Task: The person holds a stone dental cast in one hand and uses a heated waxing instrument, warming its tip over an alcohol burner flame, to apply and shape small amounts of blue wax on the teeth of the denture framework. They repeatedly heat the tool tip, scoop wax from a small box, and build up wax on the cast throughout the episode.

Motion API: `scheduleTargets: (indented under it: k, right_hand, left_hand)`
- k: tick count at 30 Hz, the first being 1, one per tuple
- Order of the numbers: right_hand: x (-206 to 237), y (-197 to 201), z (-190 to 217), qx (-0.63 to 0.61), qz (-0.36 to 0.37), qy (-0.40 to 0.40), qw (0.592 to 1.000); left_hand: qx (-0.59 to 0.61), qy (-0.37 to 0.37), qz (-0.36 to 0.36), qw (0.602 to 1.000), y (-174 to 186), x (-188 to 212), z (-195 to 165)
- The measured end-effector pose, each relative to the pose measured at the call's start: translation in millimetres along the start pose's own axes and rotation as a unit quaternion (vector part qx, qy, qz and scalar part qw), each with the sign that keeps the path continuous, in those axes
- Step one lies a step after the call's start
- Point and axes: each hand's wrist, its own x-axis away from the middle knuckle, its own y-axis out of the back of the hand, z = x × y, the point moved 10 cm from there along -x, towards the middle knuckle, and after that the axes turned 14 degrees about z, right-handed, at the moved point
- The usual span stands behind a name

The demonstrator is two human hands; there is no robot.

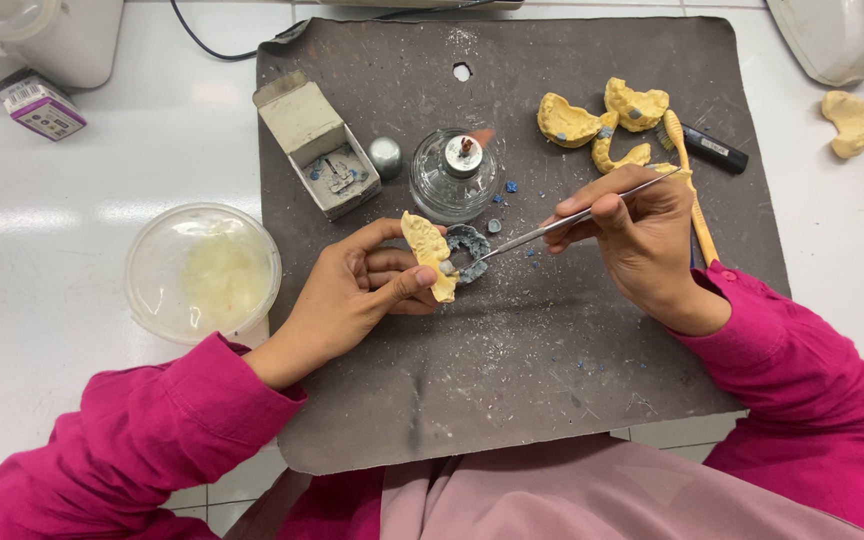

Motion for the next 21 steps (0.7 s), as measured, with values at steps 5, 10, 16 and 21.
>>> scheduleTargets:
  k: [5, 10, 16, 21]
  right_hand:
    - [0.3, -1.2, 0.5, 0.001, 0.001, -0.005, 1.0]
    - [-0.8, -2.4, 2.0, 0.0, 0.001, -0.004, 1.0]
    - [-1.9, 3.9, 4.8, -0.011, 0.001, -0.002, 1.0]
    - [-1.4, 1.8, -0.8, -0.011, 0.003, -0.015, 1.0]
  left_hand:
    - [-0.006, 0.002, -0.001, 1.0, 0.4, -0.3, 0.2]
    - [0.001, 0.002, -0.001, 1.0, -0.3, 0.1, -1.0]
    - [-0.005, -0.004, 0.012, 1.0, -4.1, 0.4, -4.5]
    - [-0.018, -0.006, 0.025, 1.0, -6.1, -0.4, -5.3]
